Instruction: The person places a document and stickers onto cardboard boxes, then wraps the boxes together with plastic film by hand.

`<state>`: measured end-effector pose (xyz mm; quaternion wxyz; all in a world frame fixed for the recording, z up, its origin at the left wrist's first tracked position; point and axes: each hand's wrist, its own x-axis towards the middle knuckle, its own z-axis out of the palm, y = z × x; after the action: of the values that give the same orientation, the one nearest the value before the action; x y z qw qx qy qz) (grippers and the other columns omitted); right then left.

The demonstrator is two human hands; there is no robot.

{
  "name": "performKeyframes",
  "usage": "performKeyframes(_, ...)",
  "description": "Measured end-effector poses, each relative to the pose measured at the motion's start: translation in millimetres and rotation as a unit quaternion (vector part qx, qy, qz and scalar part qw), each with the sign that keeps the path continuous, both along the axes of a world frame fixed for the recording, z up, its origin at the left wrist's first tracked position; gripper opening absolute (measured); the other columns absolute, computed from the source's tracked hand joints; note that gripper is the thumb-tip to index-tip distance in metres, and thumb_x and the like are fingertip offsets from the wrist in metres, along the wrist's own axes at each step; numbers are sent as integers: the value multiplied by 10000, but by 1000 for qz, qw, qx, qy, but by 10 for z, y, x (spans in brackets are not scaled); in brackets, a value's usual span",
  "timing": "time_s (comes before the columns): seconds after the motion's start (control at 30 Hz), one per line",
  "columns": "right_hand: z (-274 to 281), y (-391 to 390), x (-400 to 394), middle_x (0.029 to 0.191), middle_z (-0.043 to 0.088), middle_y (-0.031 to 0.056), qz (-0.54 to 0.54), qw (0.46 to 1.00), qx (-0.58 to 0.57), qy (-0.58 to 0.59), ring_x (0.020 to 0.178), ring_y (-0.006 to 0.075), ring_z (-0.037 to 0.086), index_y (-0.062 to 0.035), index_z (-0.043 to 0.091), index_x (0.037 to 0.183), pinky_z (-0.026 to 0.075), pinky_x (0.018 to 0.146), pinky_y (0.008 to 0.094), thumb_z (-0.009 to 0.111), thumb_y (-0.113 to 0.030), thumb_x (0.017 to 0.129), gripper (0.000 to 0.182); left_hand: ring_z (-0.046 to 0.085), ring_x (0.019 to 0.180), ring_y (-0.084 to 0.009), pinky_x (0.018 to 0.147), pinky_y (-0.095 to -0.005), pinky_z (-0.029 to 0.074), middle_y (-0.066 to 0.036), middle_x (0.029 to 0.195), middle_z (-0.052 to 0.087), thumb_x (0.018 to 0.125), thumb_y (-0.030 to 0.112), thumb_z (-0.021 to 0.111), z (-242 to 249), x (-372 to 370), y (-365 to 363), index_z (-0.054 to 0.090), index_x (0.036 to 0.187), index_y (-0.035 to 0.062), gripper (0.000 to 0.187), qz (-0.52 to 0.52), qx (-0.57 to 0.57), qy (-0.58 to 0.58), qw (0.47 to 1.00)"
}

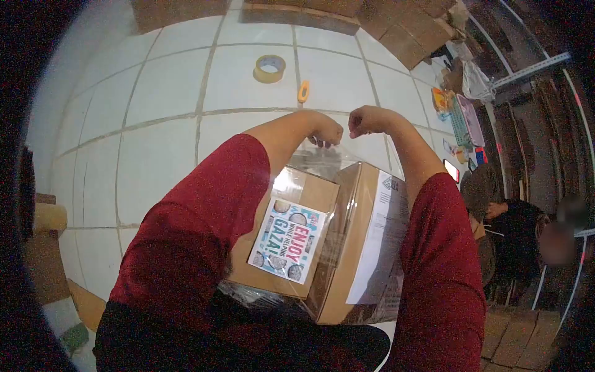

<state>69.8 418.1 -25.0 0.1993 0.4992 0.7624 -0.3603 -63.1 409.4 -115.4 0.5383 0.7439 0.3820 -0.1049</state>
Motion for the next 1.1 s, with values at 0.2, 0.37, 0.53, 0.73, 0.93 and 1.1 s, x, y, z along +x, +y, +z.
performKeyframes(0.2,-197,22,24,648,516,-8,0,998,-20,-57,602,95,451,-63,539,728,370,544,235,678,-153,608,205,518,717,-161,587,-299,437,-69,849,546,747,207,463,-14,56,11,485,945,60,247,54,-24,-28,998)
performKeyframes(0.37,-312,-52,38,640,512,-9,-1,996,-11,-91,587,100,450,-59,539,736,370,533,236,692,-174,600,235,522,738,-161,611,-306,439,-77,878,554,755,222,471,0,84,22,499,975,68,271,43,-23,-5,999)
performKeyframes(0.53,-389,-55,71,665,531,7,-9,997,-41,-68,602,118,464,-39,549,785,377,532,251,691,-172,598,270,521,726,-179,625,-317,434,-76,869,560,747,255,501,132,34,-90,523,968,60,296,93,-47,-10,995)
performKeyframes(0.73,-301,-40,57,864,577,68,4,994,-83,-68,769,152,524,-24,534,977,427,666,275,614,-136,656,349,489,632,-185,558,-334,428,-79,736,531,734,309,522,186,65,-169,547,829,-8,332,29,50,22,998)
performKeyframes(0.93,211,-152,146,1170,385,178,-213,972,-78,57,1056,262,397,-83,258,1237,369,836,362,545,-191,739,585,438,505,-199,494,-330,387,-87,627,490,734,352,473,58,122,-95,539,691,-24,385,66,103,25,992)
performKeyframes(1.1,943,-878,450,1225,332,151,-154,945,227,179,1039,262,414,-203,193,1272,346,861,364,508,-177,781,584,465,551,-192,515,-330,391,-92,663,517,727,347,482,-236,166,-21,563,736,-9,366,-39,100,62,992)
